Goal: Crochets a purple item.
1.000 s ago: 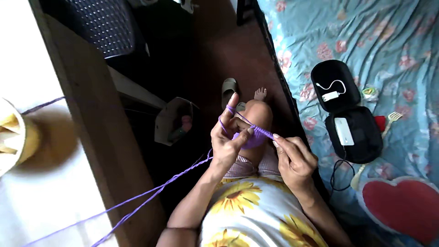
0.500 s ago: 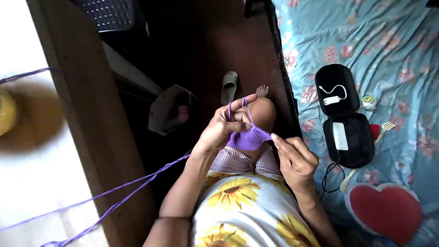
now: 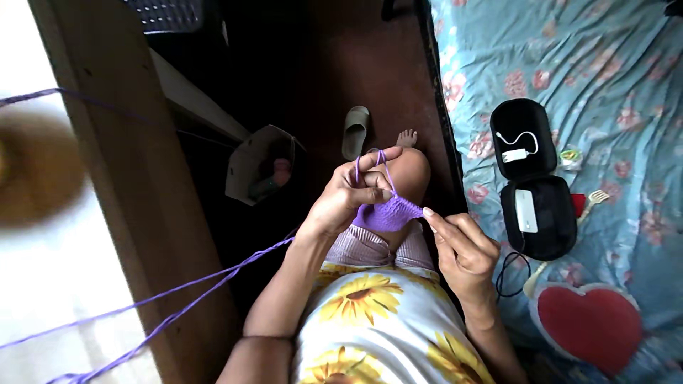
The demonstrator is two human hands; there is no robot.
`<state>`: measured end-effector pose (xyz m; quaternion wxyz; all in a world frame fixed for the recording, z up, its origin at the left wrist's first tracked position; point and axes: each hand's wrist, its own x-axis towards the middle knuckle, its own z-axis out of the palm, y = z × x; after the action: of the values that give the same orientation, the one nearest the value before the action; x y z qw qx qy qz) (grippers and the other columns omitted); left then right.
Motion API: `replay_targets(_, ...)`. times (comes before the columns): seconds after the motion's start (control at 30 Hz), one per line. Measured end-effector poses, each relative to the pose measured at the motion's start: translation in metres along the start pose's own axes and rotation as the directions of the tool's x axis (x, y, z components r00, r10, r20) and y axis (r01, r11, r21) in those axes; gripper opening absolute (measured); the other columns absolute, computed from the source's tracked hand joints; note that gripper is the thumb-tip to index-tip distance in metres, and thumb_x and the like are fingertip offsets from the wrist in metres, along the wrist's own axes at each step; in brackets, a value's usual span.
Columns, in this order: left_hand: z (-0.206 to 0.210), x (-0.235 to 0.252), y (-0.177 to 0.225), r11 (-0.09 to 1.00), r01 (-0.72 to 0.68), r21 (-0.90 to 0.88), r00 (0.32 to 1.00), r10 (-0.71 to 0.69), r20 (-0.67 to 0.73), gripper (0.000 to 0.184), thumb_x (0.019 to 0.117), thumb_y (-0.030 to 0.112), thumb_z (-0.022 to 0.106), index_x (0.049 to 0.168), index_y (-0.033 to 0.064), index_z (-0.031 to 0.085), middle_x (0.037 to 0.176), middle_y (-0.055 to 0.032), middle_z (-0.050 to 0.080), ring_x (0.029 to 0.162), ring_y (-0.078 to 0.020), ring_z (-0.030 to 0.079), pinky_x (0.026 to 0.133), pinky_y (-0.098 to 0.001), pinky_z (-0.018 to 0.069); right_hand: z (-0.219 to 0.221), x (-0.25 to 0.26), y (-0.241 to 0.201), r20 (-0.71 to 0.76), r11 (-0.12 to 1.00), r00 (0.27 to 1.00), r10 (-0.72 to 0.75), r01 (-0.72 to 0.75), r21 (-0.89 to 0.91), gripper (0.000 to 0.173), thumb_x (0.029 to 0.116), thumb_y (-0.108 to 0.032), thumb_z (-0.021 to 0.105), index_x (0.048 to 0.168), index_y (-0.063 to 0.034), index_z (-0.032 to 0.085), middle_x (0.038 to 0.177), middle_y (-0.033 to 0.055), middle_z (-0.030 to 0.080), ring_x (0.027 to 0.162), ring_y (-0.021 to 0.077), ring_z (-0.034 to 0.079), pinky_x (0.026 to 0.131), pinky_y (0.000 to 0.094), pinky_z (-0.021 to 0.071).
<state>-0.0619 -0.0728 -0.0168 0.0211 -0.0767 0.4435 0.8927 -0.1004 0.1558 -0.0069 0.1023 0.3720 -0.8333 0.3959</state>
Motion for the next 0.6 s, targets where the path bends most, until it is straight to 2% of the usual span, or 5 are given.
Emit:
replay_targets(0.13, 0.0, -0.001, 0.0, 1.0, -0.006, 0.0, 1.0, 0.006, 0.001, 0.059, 0.0845, -0.009, 0.058, 0.142, 0.0004, 0.053, 0.081, -0.0011, 0.072, 0.068, -0.004, 0.066, 0.067, -0.019, 0.0571, 0.0, 0.0, 0.001, 0.018, 0.997, 0.999, 0.031, -0.032, 0.066, 0.019, 0.0966, -0.003, 0.064, 0.106, -0.004, 0.081, 0.081, 0.0104, 0.067, 0.073, 0.0076, 0.061, 0.067, 0.0153, 0.0494)
replay_targets(0.27, 0.004, -0.004, 0.002, 0.99, -0.06, 0.126, 0.997, 0.064, -0.033, 0.059, 0.0846, -0.012, 0.061, 0.141, 0.0009, 0.054, 0.078, 0.0002, 0.07, 0.064, -0.0039, 0.065, 0.064, -0.0185, 0.0564, -0.004, 0.001, 0.004, 0.064, 0.995, 0.997, 0.047, -0.052, 0.084, 0.019, 0.0973, -0.004, 0.064, 0.107, -0.0043, 0.081, 0.082, 0.0099, 0.067, 0.074, 0.0062, 0.061, 0.067, 0.0144, 0.0495)
replay_targets(0.43, 0.009, -0.007, 0.0, 0.898, -0.23, 0.376, 0.968, 0.252, -0.01, 0.056, 0.086, -0.01, 0.064, 0.141, -0.0036, 0.053, 0.083, 0.0019, 0.071, 0.069, -0.003, 0.065, 0.067, -0.0184, 0.0565, -0.012, 0.002, -0.004, 0.104, 0.997, 0.993, 0.048, -0.042, -0.068, 0.025, 0.0976, -0.004, 0.06, 0.112, -0.0074, 0.08, 0.08, 0.0112, 0.066, 0.066, 0.0118, 0.06, 0.057, 0.0214, 0.0469)
replay_targets(0.5, 0.009, -0.007, -0.001, 0.915, -0.228, 0.332, 0.969, 0.245, -0.01, 0.056, 0.0861, -0.01, 0.063, 0.141, -0.0032, 0.054, 0.083, 0.0012, 0.071, 0.068, -0.0034, 0.064, 0.065, -0.0178, 0.0558, -0.015, 0.004, -0.005, 0.114, 0.998, 0.993, 0.041, -0.035, -0.059, 0.025, 0.0977, -0.004, 0.06, 0.111, -0.0076, 0.081, 0.08, 0.0109, 0.066, 0.066, 0.0109, 0.059, 0.057, 0.0204, 0.0462)
replay_targets(0.6, 0.009, -0.007, -0.002, 0.98, -0.152, 0.126, 0.988, 0.155, -0.015, 0.057, 0.0856, -0.011, 0.06, 0.141, -0.0004, 0.053, 0.078, 0.0003, 0.07, 0.062, -0.0038, 0.063, 0.061, -0.018, 0.0557, -0.012, 0.002, 0.001, 0.081, 0.999, 0.997, 0.019, -0.022, 0.033, 0.021, 0.0977, -0.004, 0.062, 0.108, -0.0057, 0.081, 0.08, 0.0103, 0.066, 0.07, 0.0074, 0.059, 0.063, 0.0156, 0.0475)
